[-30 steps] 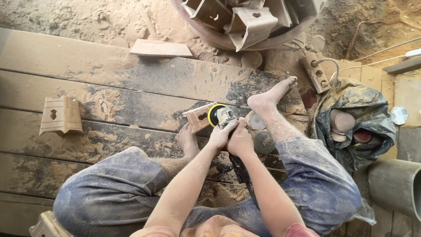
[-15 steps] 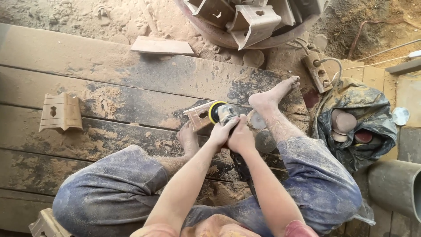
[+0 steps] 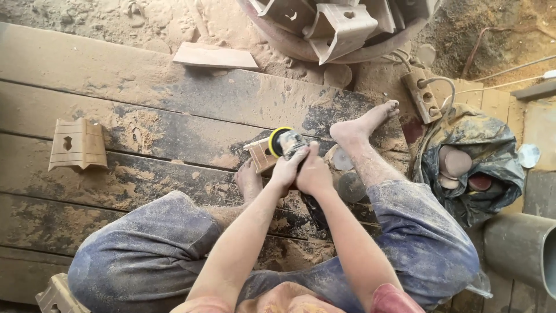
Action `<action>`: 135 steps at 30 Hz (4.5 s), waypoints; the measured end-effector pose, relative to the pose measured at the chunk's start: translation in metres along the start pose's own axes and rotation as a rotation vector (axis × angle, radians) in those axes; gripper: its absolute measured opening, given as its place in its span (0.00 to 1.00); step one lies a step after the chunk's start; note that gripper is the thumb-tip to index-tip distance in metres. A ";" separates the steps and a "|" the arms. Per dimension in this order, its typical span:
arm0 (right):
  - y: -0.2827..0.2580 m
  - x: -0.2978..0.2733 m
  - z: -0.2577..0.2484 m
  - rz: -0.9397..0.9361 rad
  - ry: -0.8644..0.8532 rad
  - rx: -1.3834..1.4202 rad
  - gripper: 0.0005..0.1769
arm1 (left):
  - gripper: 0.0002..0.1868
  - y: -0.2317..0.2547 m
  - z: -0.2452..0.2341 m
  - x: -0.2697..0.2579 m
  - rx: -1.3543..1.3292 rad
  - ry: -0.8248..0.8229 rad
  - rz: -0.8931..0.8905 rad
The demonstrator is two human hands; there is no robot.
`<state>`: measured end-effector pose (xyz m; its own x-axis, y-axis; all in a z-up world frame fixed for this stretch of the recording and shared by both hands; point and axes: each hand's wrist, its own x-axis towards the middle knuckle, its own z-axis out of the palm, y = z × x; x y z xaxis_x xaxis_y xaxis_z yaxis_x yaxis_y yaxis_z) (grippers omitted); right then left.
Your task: Sanding small wooden blocks using a handheld power sander while sitting on a workshop floor.
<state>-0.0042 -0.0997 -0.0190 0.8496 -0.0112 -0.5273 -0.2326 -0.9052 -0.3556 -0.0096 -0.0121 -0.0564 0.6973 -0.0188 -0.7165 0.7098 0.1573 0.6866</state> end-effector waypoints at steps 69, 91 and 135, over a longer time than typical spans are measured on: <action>0.064 -0.038 -0.009 0.298 0.084 0.274 0.48 | 0.42 -0.022 -0.048 0.006 1.371 0.398 0.586; 0.030 -0.001 0.005 0.113 -0.039 0.241 0.50 | 0.22 -0.054 -0.116 0.085 1.088 0.445 0.182; -0.007 -0.005 0.005 0.041 -0.094 0.017 0.26 | 0.25 -0.009 -0.010 -0.012 -0.106 -0.035 0.112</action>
<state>-0.0094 -0.0907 -0.0177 0.7913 -0.0073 -0.6114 -0.2748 -0.8975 -0.3449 -0.0251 -0.0032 -0.0556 0.7760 -0.0297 -0.6301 0.6141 0.2636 0.7439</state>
